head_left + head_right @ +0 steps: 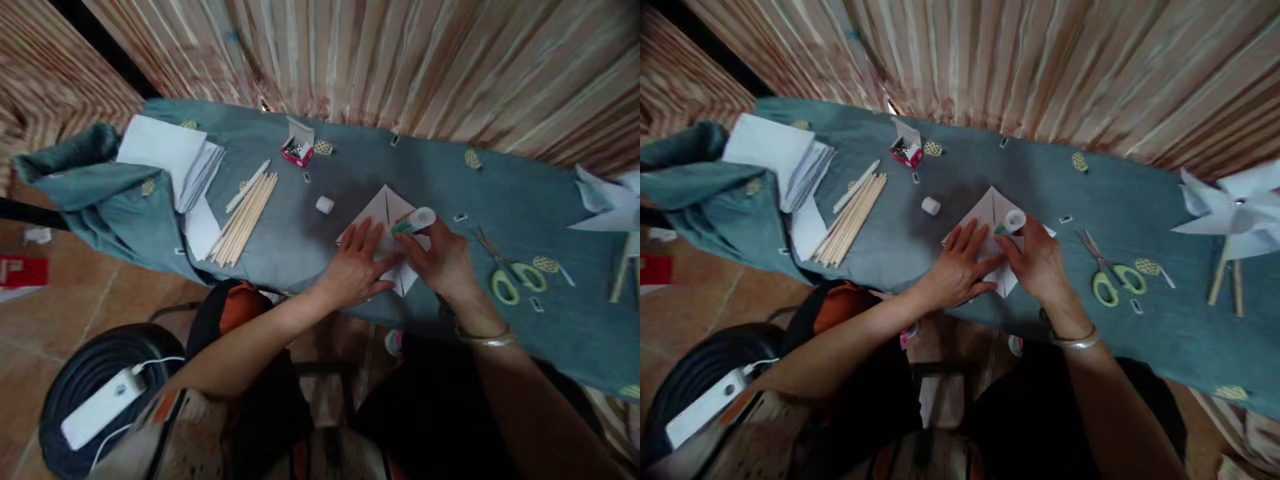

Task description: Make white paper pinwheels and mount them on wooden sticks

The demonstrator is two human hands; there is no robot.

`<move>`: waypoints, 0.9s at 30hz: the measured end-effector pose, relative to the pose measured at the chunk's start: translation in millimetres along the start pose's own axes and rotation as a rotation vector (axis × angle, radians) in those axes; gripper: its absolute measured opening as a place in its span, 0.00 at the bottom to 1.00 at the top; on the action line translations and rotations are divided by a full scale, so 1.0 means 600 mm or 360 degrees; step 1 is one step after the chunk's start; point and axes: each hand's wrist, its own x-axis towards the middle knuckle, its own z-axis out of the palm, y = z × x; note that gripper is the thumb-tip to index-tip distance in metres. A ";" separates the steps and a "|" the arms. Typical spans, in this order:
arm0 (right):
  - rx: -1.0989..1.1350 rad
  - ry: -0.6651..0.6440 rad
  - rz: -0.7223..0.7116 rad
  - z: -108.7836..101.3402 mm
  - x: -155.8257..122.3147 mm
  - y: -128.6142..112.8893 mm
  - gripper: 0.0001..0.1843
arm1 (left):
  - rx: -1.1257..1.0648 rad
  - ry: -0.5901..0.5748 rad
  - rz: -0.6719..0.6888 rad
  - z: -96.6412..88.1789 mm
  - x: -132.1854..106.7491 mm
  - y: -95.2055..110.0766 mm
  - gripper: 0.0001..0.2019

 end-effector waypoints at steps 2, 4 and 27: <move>-0.0024 0.0001 -0.0004 0.001 0.000 -0.002 0.16 | -0.0008 0.0033 0.0012 0.004 0.000 -0.002 0.30; -0.0042 -0.0006 -0.0016 0.002 0.000 -0.003 0.16 | -0.0015 0.0058 0.0021 0.007 -0.001 -0.003 0.31; 0.2003 0.0275 0.0821 -0.039 -0.004 0.034 0.01 | -0.0067 0.0053 0.0017 0.003 0.000 -0.005 0.31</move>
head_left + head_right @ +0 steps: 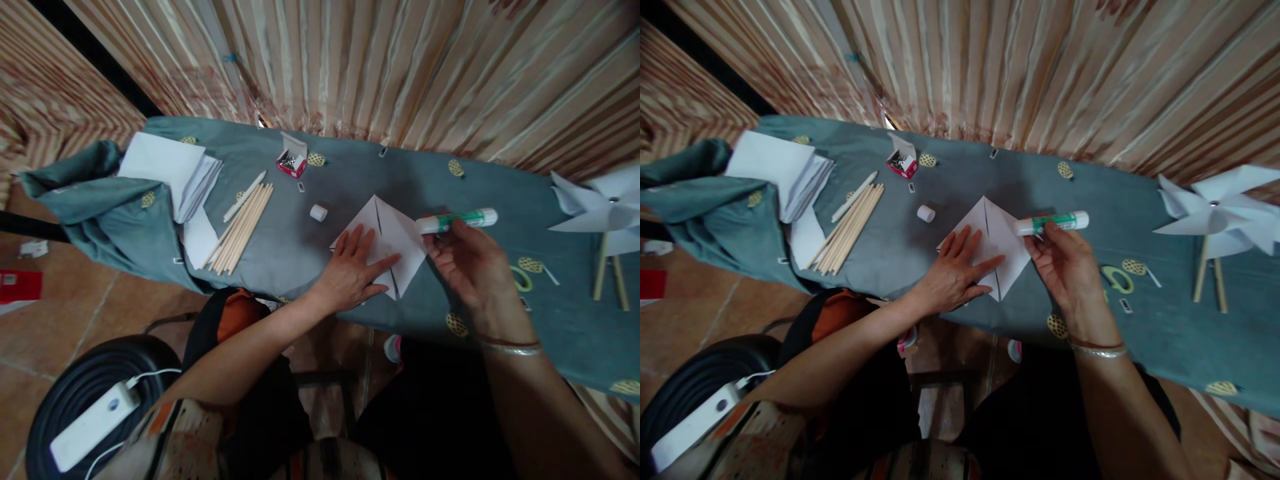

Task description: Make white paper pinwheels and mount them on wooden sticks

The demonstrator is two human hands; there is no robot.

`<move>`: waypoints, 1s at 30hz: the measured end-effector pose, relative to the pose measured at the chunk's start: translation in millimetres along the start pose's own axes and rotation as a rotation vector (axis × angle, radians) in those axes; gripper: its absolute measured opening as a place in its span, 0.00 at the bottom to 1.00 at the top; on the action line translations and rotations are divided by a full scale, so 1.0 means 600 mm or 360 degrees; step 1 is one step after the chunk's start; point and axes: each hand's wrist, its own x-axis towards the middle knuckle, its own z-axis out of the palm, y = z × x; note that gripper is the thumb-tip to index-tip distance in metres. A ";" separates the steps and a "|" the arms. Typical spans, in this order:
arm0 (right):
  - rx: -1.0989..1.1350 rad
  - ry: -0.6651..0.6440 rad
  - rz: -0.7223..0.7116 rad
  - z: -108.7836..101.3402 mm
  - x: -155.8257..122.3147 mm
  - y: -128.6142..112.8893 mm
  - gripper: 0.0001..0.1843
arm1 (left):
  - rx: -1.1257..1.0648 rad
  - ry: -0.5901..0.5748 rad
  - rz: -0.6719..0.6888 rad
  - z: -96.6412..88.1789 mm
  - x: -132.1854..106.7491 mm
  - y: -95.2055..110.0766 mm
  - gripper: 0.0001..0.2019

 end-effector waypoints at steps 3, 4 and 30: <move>0.0194 0.0026 0.0063 0.004 0.000 0.003 0.05 | -0.0016 -0.0028 -0.0004 -0.006 -0.001 0.001 0.34; 0.0251 0.0043 0.0098 0.007 -0.001 0.003 0.06 | -0.0024 -0.0026 -0.0001 -0.006 -0.001 0.000 0.34; 0.0165 -0.0132 0.0243 0.005 -0.003 0.012 0.04 | -0.0383 0.0601 -0.0542 -0.073 -0.002 -0.153 0.19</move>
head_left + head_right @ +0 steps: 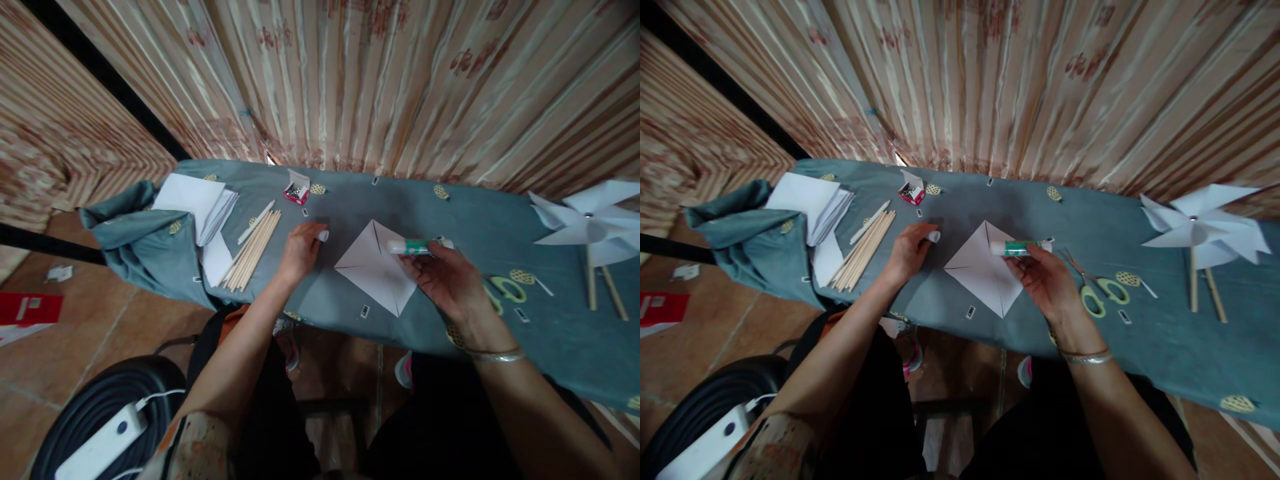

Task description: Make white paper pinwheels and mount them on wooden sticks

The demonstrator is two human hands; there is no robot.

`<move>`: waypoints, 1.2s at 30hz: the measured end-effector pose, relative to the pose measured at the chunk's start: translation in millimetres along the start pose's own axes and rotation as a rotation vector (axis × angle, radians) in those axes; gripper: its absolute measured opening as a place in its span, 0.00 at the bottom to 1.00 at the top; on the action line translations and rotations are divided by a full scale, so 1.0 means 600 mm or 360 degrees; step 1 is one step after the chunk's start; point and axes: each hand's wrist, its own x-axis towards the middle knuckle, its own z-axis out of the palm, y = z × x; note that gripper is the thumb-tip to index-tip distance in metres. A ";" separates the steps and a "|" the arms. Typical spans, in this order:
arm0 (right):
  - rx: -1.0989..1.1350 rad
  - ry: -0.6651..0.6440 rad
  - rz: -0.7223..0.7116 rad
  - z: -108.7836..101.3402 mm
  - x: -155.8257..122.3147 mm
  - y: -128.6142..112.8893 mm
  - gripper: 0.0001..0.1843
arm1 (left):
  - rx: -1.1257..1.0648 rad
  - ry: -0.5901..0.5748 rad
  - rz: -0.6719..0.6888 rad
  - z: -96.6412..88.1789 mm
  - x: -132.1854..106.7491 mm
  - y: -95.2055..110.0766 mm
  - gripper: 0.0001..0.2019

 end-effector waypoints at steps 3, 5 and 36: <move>-0.0049 -0.0014 0.0015 0.005 -0.002 0.006 0.06 | -0.0324 -0.0001 -0.0096 -0.001 -0.016 0.040 0.16; -0.0040 0.0018 0.0050 0.011 -0.006 0.009 0.08 | -0.0576 -0.0140 -0.0130 0.004 -0.032 0.070 0.16; -0.0218 -0.0050 0.0068 0.035 -0.024 0.016 0.14 | -0.0904 -0.0245 -0.0203 0.029 -0.059 0.101 0.17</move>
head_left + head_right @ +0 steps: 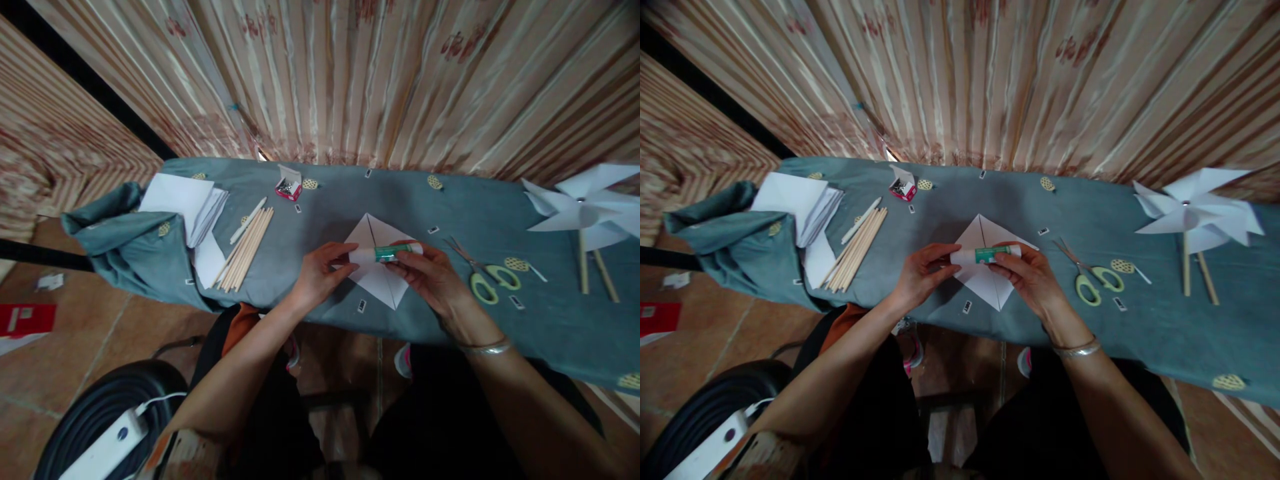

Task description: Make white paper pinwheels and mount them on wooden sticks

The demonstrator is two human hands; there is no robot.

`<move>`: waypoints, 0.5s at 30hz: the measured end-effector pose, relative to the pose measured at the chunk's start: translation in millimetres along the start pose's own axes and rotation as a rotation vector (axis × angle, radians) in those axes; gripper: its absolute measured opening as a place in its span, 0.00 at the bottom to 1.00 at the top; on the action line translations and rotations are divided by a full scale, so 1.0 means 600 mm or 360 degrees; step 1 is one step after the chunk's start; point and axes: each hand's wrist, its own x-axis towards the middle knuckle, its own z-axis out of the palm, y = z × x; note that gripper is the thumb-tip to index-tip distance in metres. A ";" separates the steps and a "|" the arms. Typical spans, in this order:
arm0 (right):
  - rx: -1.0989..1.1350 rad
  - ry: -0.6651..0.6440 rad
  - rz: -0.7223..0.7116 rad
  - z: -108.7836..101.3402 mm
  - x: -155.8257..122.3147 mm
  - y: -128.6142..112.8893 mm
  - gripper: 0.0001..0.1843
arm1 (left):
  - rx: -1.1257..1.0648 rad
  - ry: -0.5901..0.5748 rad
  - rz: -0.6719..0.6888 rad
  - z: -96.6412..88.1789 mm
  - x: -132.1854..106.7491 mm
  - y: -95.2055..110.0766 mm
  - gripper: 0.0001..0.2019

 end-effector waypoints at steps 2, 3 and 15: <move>-0.0024 -0.0042 -0.0002 0.000 -0.001 -0.001 0.14 | -0.0011 -0.0013 0.0009 0.001 -0.001 0.001 0.17; -0.0034 -0.0061 -0.0003 0.001 -0.001 -0.002 0.14 | -0.0014 -0.0017 0.0020 0.001 -0.001 0.001 0.17; -0.0140 -0.0125 0.0018 0.029 -0.008 0.020 0.19 | 0.0065 -0.0085 0.0099 -0.003 -0.013 0.007 0.16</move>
